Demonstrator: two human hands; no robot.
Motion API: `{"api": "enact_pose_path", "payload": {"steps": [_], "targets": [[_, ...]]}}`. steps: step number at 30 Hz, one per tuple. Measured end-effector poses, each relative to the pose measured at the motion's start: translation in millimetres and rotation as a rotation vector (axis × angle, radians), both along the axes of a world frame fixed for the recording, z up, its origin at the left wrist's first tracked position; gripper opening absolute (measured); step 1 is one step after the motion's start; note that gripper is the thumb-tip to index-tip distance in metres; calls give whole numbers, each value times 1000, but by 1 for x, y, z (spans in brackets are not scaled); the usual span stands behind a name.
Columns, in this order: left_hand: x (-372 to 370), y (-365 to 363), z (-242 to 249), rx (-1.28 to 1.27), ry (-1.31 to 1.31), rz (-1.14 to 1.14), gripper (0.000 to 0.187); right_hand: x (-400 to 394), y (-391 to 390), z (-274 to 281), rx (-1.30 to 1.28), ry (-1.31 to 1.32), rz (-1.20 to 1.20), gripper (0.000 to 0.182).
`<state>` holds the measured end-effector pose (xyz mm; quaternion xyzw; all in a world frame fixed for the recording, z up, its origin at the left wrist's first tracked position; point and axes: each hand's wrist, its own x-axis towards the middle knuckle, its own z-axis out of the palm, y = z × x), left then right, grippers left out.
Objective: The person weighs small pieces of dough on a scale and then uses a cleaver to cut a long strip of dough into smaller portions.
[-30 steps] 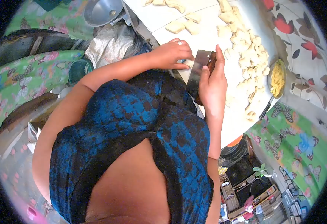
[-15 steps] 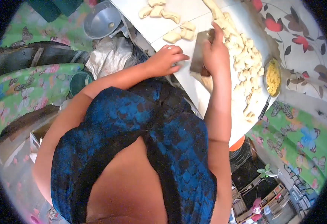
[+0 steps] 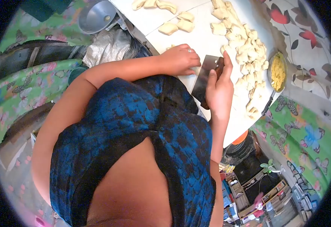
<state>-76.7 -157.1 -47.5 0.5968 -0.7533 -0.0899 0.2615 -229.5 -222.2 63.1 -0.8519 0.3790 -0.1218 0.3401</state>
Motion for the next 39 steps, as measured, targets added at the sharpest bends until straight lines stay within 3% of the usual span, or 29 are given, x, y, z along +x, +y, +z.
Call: {"api": "enact_pose_path", "payload": {"steps": [9,11,13,15,17,19,22,25,30,32,39], "targets": [[0,7,-5,-33,45,6,28,47,-14,-10,-73,278,52,53],[-1,10,-4,-53,63,5,27,67,-30,-11,-129,225,142,53],[-2,13,1,-119,53,183,20,64,-42,-11,-133,98,80,53],[1,15,3,-84,91,229,23,48,-53,-6,-80,-39,3,53],[3,13,5,-9,49,414,31,16,-54,-4,-148,-225,60,54],[-3,10,12,-101,-26,467,39,-9,-44,8,-111,-162,62,54],[-16,-2,14,-120,-36,180,44,-23,-29,10,-14,-98,41,55],[-30,-12,0,-69,-20,105,40,-29,-22,-1,-44,-109,37,55],[-32,-2,6,31,-15,119,27,-33,-12,2,-5,-4,14,54],[-35,1,2,-128,25,102,29,-32,-7,11,65,116,0,54],[-39,4,-6,-156,58,79,23,-33,-6,1,-6,108,74,53]]}}
